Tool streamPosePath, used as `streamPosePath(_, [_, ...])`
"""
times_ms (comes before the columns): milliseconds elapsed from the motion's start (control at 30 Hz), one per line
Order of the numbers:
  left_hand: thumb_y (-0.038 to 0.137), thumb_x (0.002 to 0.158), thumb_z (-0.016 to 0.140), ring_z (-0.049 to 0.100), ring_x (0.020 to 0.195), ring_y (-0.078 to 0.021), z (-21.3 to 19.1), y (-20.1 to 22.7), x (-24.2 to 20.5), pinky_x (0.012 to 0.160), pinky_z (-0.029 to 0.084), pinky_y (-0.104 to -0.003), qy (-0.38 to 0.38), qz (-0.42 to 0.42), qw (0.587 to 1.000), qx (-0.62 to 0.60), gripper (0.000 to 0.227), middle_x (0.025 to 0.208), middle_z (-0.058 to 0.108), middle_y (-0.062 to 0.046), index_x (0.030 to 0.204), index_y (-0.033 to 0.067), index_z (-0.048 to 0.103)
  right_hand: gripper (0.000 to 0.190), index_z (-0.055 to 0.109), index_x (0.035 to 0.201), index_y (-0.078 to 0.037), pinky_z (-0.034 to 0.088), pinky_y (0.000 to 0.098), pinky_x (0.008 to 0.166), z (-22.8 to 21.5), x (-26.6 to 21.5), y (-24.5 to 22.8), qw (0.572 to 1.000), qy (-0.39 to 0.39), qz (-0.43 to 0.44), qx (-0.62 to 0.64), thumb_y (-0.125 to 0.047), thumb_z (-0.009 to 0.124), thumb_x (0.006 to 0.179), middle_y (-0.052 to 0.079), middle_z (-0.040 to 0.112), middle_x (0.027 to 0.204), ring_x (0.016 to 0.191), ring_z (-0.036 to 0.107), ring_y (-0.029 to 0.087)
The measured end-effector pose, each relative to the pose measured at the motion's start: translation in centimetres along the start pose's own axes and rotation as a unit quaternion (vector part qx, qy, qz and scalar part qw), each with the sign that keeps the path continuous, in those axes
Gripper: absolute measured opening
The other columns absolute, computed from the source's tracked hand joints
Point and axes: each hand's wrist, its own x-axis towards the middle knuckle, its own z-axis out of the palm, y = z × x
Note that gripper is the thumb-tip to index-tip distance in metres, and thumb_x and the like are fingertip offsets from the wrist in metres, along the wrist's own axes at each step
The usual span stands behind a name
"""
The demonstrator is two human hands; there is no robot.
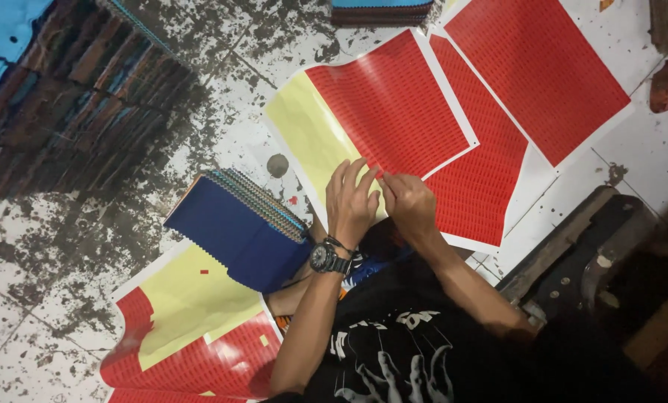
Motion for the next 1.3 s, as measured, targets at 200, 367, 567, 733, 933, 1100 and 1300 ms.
streamPosePath(200, [0.025,0.083,0.072,0.048,0.136,-0.0337,0.0,-0.2,-0.2,0.104,0.047,-0.050,-0.018,-0.019,0.999,-0.037,0.045,0.139,0.056,-0.002,0.128,0.0216,0.067,0.012,0.077,0.097,-0.010,0.057,0.0365,0.068,-1.6,1.1,-1.8,0.983,-0.021,0.115,0.141,-0.020,0.081,0.090,0.008,0.068,0.080,0.077,0.070,0.029])
streamPosePath(367, [0.027,0.086,0.071,0.045,0.138,-0.0332,0.0,0.3,0.1,0.106,0.044,-0.050,-0.044,-0.021,0.998,-0.031,0.048,0.143,0.054,-0.001,0.133,0.0227,0.064,0.018,0.078,0.098,-0.009,0.056,0.0338,0.062,-0.9,1.0,0.0,0.952,-0.045,0.209,0.219,-0.020,0.086,0.085,0.011,0.068,0.078,0.071,0.069,0.027])
streamPosePath(567, [0.032,0.089,0.072,0.042,0.138,-0.0320,-0.5,0.9,0.3,0.106,0.043,-0.050,-0.073,-0.026,0.997,-0.006,0.051,0.145,0.051,0.000,0.137,0.0236,0.060,0.020,0.079,0.099,-0.007,0.056,0.0351,0.058,-1.4,1.2,-0.3,0.956,-0.049,0.204,0.205,-0.018,0.087,0.083,0.012,0.069,0.077,0.069,0.069,0.027])
streamPosePath(733, [0.032,0.088,0.074,0.040,0.136,-0.0326,-0.1,0.8,0.8,0.103,0.045,-0.050,-0.096,-0.025,0.995,0.000,0.053,0.147,0.047,-0.002,0.138,0.0214,0.060,0.015,0.081,0.099,-0.007,0.058,0.0386,0.060,-2.5,1.9,-1.3,0.969,-0.044,0.176,0.170,-0.014,0.084,0.086,0.015,0.073,0.080,0.074,0.073,0.033])
streamPosePath(933, [0.032,0.084,0.078,0.038,0.134,-0.0323,-0.4,0.8,1.0,0.101,0.045,-0.051,-0.094,-0.023,0.995,-0.014,0.056,0.145,0.045,-0.003,0.136,0.0204,0.061,0.010,0.081,0.096,-0.013,0.060,0.0365,0.063,-2.4,1.5,-0.9,0.978,-0.032,0.153,0.139,-0.016,0.084,0.087,0.009,0.074,0.081,0.076,0.073,0.028])
streamPosePath(1100, [0.048,0.078,0.082,0.061,0.110,-0.0180,-0.9,2.0,1.1,0.099,0.042,-0.034,0.074,-0.143,0.933,-0.321,0.042,0.114,0.058,0.007,0.110,0.0225,0.070,0.030,0.068,0.115,-0.004,0.049,0.0206,0.058,-3.0,1.3,-0.4,0.774,-0.041,0.374,0.508,-0.017,0.062,0.088,0.006,0.059,0.091,0.075,0.058,0.011])
streamPosePath(1300, [0.028,0.087,0.082,0.067,0.087,-0.0157,1.0,2.4,0.3,0.078,0.053,-0.027,0.122,-0.233,0.894,-0.364,0.013,0.098,0.067,0.002,0.094,0.0176,0.078,0.022,0.078,0.103,-0.010,0.058,0.0369,0.068,-3.9,2.5,-3.0,0.911,-0.069,0.274,0.300,-0.012,0.067,0.084,0.013,0.067,0.092,0.084,0.070,0.030])
